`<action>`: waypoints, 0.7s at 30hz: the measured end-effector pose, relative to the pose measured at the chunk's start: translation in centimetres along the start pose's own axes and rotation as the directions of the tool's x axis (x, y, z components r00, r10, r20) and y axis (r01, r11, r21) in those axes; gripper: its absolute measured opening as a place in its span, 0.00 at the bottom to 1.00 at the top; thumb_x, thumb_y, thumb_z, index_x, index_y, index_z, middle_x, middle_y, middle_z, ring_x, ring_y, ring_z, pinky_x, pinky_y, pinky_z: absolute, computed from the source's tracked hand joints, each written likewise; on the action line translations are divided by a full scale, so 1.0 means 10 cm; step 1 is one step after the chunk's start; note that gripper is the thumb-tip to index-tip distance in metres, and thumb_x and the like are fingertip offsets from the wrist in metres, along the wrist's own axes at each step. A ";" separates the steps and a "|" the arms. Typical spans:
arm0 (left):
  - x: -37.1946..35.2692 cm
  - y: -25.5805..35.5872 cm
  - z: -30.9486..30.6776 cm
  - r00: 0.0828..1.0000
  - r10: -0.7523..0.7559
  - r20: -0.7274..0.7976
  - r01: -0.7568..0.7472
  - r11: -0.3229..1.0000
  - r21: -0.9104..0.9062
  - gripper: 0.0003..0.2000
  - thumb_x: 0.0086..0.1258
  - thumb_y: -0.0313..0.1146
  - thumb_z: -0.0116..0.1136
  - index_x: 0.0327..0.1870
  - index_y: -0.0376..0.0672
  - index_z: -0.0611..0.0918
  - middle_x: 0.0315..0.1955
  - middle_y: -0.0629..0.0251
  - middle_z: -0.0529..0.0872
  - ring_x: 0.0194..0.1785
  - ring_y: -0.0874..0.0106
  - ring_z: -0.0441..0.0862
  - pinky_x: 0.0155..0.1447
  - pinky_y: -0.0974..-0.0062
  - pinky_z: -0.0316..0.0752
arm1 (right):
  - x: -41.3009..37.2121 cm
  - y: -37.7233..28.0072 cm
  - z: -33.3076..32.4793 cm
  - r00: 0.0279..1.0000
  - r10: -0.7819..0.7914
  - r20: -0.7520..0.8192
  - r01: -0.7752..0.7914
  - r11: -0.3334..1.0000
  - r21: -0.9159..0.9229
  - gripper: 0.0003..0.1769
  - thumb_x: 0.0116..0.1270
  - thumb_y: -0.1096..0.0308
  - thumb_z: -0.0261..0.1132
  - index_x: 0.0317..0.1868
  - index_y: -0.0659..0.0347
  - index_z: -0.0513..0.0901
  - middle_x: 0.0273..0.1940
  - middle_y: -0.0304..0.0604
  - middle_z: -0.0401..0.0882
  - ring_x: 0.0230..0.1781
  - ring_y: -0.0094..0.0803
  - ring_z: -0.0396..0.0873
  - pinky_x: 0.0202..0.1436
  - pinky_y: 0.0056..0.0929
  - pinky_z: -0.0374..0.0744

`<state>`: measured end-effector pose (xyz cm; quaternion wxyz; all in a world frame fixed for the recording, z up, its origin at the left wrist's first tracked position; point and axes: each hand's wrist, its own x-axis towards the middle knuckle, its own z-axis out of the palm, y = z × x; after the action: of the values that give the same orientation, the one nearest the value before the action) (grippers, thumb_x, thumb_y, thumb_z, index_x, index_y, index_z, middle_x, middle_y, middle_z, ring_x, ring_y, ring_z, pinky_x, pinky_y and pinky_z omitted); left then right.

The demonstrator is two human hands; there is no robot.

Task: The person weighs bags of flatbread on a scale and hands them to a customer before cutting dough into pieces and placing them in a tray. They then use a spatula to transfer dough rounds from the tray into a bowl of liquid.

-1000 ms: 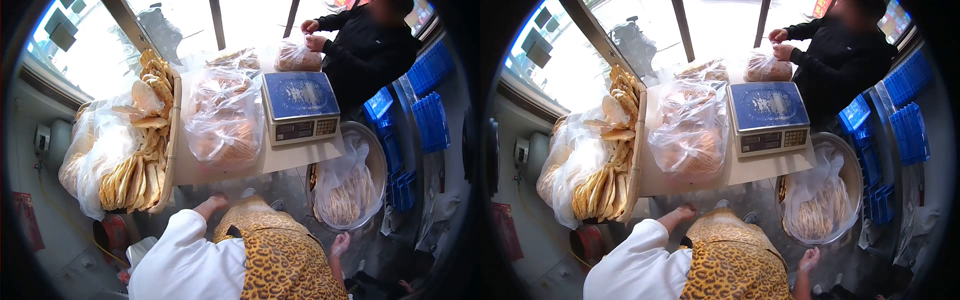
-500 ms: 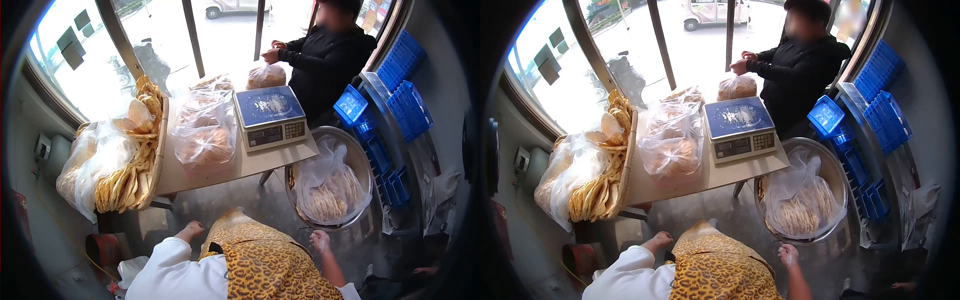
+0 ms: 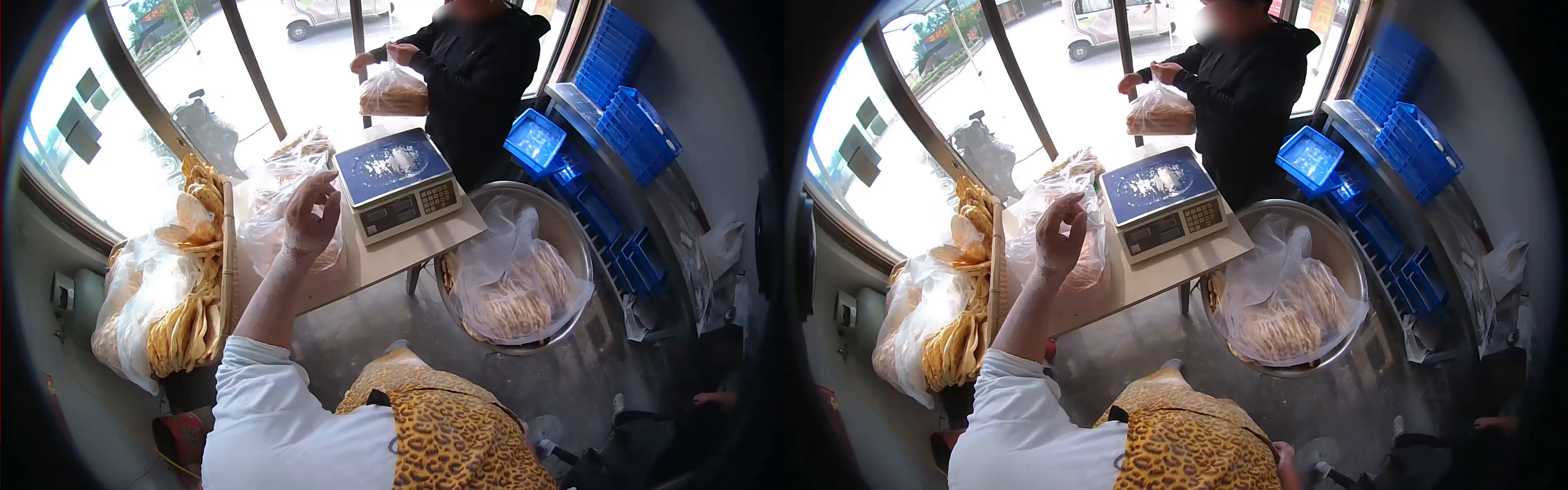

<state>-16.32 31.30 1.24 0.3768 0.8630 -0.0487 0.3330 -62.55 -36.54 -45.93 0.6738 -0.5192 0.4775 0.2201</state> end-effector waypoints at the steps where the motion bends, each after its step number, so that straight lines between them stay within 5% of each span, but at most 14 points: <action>1: 0.03 0.00 0.00 0.981 0.196 -0.014 -0.196 0.981 -0.006 0.26 0.66 0.33 0.71 0.67 0.43 0.80 0.47 0.56 0.87 0.49 0.61 0.86 0.53 0.64 0.84 | -0.10 -0.23 0.08 0.997 0.070 -0.009 -0.070 0.996 0.060 0.19 0.77 0.64 0.56 0.45 0.73 0.87 0.38 0.51 0.89 0.35 0.38 0.86 0.43 0.37 0.85; 2: 0.07 -0.17 0.02 0.979 0.158 0.132 -0.185 0.956 0.226 0.34 0.64 0.36 0.74 0.73 0.46 0.74 0.59 0.54 0.80 0.61 0.56 0.80 0.64 0.59 0.77 | -0.34 -0.37 0.22 0.959 -0.283 0.003 0.250 0.842 -0.478 0.14 0.73 0.67 0.65 0.46 0.73 0.87 0.36 0.49 0.89 0.34 0.36 0.85 0.41 0.34 0.84; 3: 0.11 -0.46 0.06 0.962 0.085 0.261 -0.197 0.874 0.443 0.43 0.62 0.40 0.77 0.79 0.49 0.67 0.70 0.52 0.74 0.72 0.52 0.73 0.75 0.54 0.71 | -0.46 -0.52 0.32 0.953 -0.302 -0.014 0.251 0.815 -0.523 0.14 0.74 0.67 0.65 0.46 0.73 0.87 0.37 0.49 0.88 0.35 0.36 0.86 0.41 0.35 0.84; 4: 0.15 -0.80 0.09 0.883 -0.235 0.406 -0.107 0.743 0.661 0.60 0.55 0.48 0.82 0.86 0.56 0.51 0.81 0.51 0.57 0.83 0.42 0.53 0.85 0.46 0.51 | -0.60 -0.72 0.44 0.956 -0.290 -0.032 0.231 0.818 -0.526 0.15 0.74 0.66 0.65 0.46 0.74 0.86 0.37 0.50 0.88 0.35 0.37 0.86 0.41 0.35 0.84; 5: 0.25 -1.04 0.05 0.793 -0.401 0.458 -0.089 0.669 0.738 0.65 0.50 0.53 0.84 0.87 0.59 0.47 0.84 0.52 0.50 0.85 0.38 0.45 0.86 0.40 0.46 | -0.83 -0.91 0.63 0.961 -0.274 -0.044 0.213 0.831 -0.514 0.15 0.74 0.66 0.64 0.46 0.74 0.86 0.38 0.51 0.88 0.36 0.37 0.86 0.42 0.36 0.84; 7: 0.41 -1.30 -0.12 0.708 -0.523 0.474 -0.095 0.595 0.798 0.67 0.50 0.55 0.83 0.87 0.60 0.44 0.81 0.46 0.59 0.84 0.41 0.54 0.85 0.47 0.53 | -0.96 -1.02 0.76 0.964 -0.258 -0.062 0.193 0.841 -0.505 0.16 0.75 0.65 0.64 0.47 0.74 0.86 0.38 0.52 0.88 0.37 0.38 0.86 0.42 0.37 0.84; 10: 0.46 -2.15 -0.23 0.514 -0.674 0.530 0.157 0.682 0.714 0.58 0.54 0.54 0.81 0.86 0.61 0.55 0.75 0.49 0.73 0.79 0.46 0.67 0.83 0.54 0.62 | -1.09 -1.15 0.95 0.970 -0.234 -0.072 0.167 0.847 -0.505 0.18 0.75 0.64 0.62 0.47 0.75 0.86 0.40 0.54 0.88 0.38 0.40 0.86 0.44 0.39 0.84; 13: 0.45 -2.62 -0.20 0.346 -0.686 0.640 -0.032 0.673 0.739 0.41 0.60 0.52 0.76 0.77 0.59 0.74 0.68 0.55 0.83 0.73 0.52 0.77 0.79 0.58 0.69 | -1.14 -1.19 1.09 0.973 -0.218 -0.079 0.150 0.852 -0.502 0.19 0.76 0.63 0.61 0.48 0.76 0.86 0.41 0.55 0.88 0.40 0.41 0.86 0.45 0.40 0.84; 16: 0.53 -2.69 -0.24 0.327 -0.791 0.517 -0.042 0.535 0.844 0.26 0.65 0.48 0.70 0.65 0.56 0.85 0.68 0.62 0.83 0.72 0.54 0.78 0.77 0.57 0.72 | -1.16 -1.19 1.23 0.975 -0.208 -0.076 0.144 0.855 -0.498 0.20 0.77 0.62 0.60 0.48 0.76 0.85 0.42 0.57 0.88 0.41 0.43 0.86 0.46 0.42 0.85; 19: 0.49 -2.49 -0.43 0.555 -0.501 0.664 -0.332 0.598 0.729 0.23 0.67 0.48 0.67 0.64 0.58 0.86 0.66 0.61 0.85 0.70 0.55 0.80 0.77 0.58 0.70 | -1.13 -1.22 1.34 0.976 -0.209 -0.059 0.153 0.854 -0.497 0.22 0.78 0.61 0.59 0.49 0.77 0.85 0.43 0.59 0.88 0.42 0.45 0.87 0.47 0.43 0.85; 21: 0.49 -2.71 -0.34 0.465 -0.651 0.600 -0.105 0.633 0.767 0.24 0.65 0.49 0.68 0.61 0.53 0.87 0.64 0.57 0.85 0.69 0.52 0.78 0.77 0.59 0.69 | -1.10 -1.26 1.41 0.974 -0.223 -0.036 0.176 0.851 -0.494 0.23 0.78 0.60 0.58 0.49 0.78 0.85 0.44 0.60 0.88 0.43 0.46 0.87 0.47 0.45 0.85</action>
<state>-5.26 53.74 -10.84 -0.0128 0.9748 0.0642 -0.2135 -51.63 -26.09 -30.12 0.5173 -0.7287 0.3806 0.2379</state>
